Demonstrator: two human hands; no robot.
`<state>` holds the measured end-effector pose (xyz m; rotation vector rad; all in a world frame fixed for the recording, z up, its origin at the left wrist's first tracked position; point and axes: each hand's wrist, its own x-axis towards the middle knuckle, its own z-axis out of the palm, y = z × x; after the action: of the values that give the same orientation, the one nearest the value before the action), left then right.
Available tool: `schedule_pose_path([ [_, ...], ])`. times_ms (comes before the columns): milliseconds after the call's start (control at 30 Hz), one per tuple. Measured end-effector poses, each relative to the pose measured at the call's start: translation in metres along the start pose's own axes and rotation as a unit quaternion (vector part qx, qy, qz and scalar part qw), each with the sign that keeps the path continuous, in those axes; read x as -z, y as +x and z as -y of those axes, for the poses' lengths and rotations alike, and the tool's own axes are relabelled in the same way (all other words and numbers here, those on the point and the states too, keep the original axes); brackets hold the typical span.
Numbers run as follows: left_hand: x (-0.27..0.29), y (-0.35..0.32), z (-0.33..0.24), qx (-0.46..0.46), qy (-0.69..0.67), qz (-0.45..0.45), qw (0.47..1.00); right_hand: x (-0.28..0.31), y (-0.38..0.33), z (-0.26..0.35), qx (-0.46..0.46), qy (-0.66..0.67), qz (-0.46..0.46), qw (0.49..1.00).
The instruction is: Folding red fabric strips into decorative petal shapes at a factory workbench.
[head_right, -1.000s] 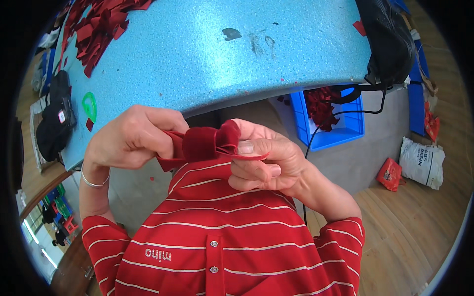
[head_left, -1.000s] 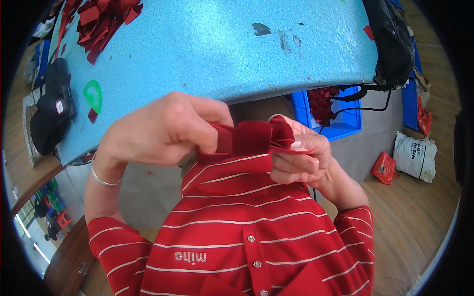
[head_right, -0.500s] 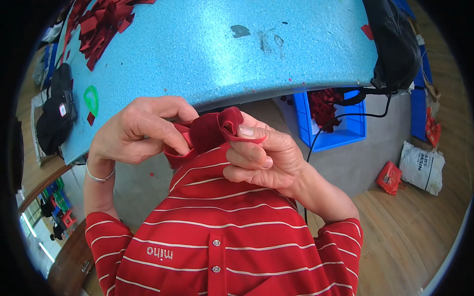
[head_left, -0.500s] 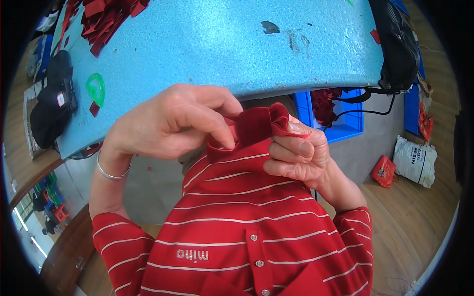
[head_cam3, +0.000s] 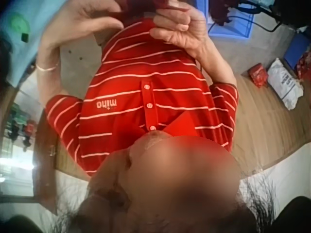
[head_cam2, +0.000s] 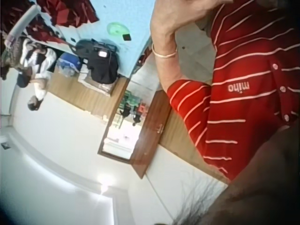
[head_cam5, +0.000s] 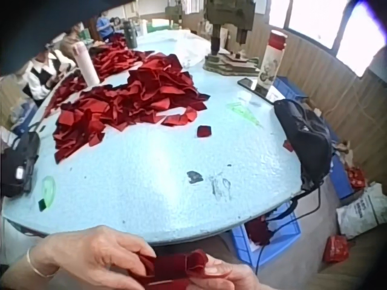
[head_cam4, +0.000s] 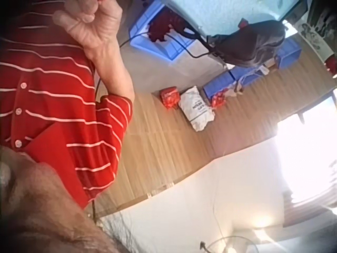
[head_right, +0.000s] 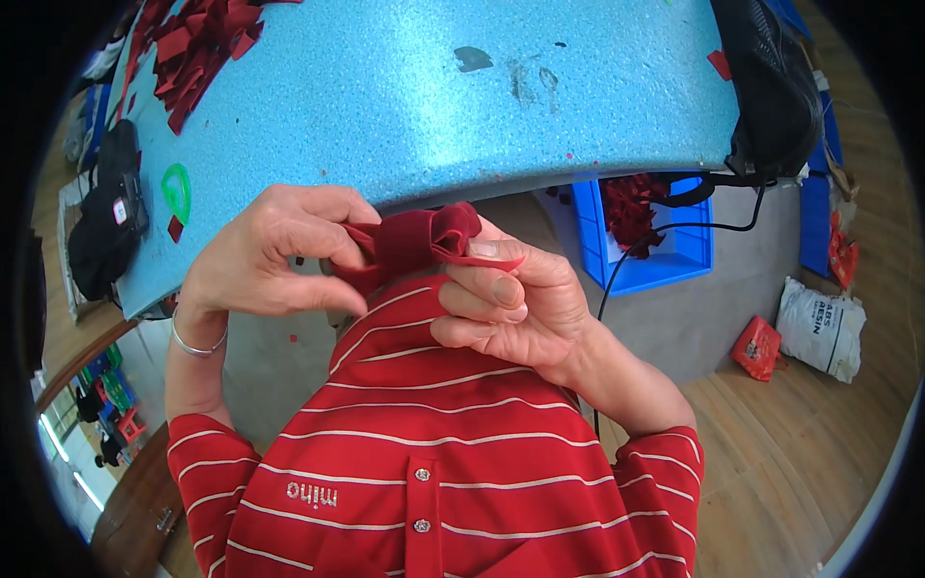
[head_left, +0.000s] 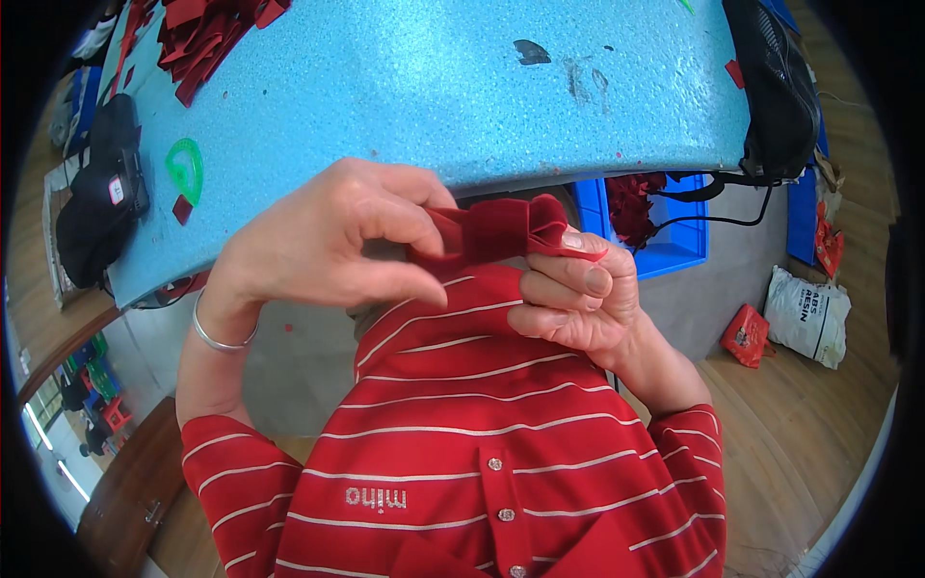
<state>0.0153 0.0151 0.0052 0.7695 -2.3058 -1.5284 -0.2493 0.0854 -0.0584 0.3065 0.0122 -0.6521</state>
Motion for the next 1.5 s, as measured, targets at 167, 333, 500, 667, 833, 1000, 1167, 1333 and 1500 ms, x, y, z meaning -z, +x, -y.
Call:
schedule_pose_path([
  [167,0.001,-0.009,0.008,0.016,0.021,-0.031,0.999,-0.006,0.001,0.003,0.016,-0.024,0.011,1.000],
  [333,0.002,-0.007,-0.005,-0.003,0.009,-0.075,0.997,-0.009,0.004,0.002,0.036,-0.073,0.009,0.997],
  [500,-0.001,-0.008,-0.011,0.005,-0.051,-0.193,0.980,-0.018,0.005,0.003,0.038,-0.128,-0.011,0.991],
  [667,-0.015,0.000,-0.020,0.125,-0.176,-0.176,0.960,-0.021,0.006,0.003,0.054,-0.161,0.025,0.985],
  [833,-0.018,-0.002,-0.017,0.088,-0.309,-0.226,0.920,-0.022,0.006,0.003,0.068,-0.156,0.064,0.983],
  [1000,-0.028,-0.004,-0.032,0.081,-0.317,-0.251,0.911,-0.025,0.010,0.001,0.072,-0.144,0.095,0.982],
  [1167,-0.041,0.000,-0.043,0.111,-0.388,-0.342,0.849,-0.033,0.010,0.000,0.058,-0.168,0.069,0.982],
  [1333,-0.042,-0.005,-0.048,0.081,-0.266,-0.391,0.877,-0.031,0.015,0.003,0.049,-0.153,0.100,0.982],
  [1500,-0.039,0.000,-0.070,0.057,-0.243,-0.368,0.896,-0.035,0.016,0.008,0.044,-0.162,0.104,0.980],
])
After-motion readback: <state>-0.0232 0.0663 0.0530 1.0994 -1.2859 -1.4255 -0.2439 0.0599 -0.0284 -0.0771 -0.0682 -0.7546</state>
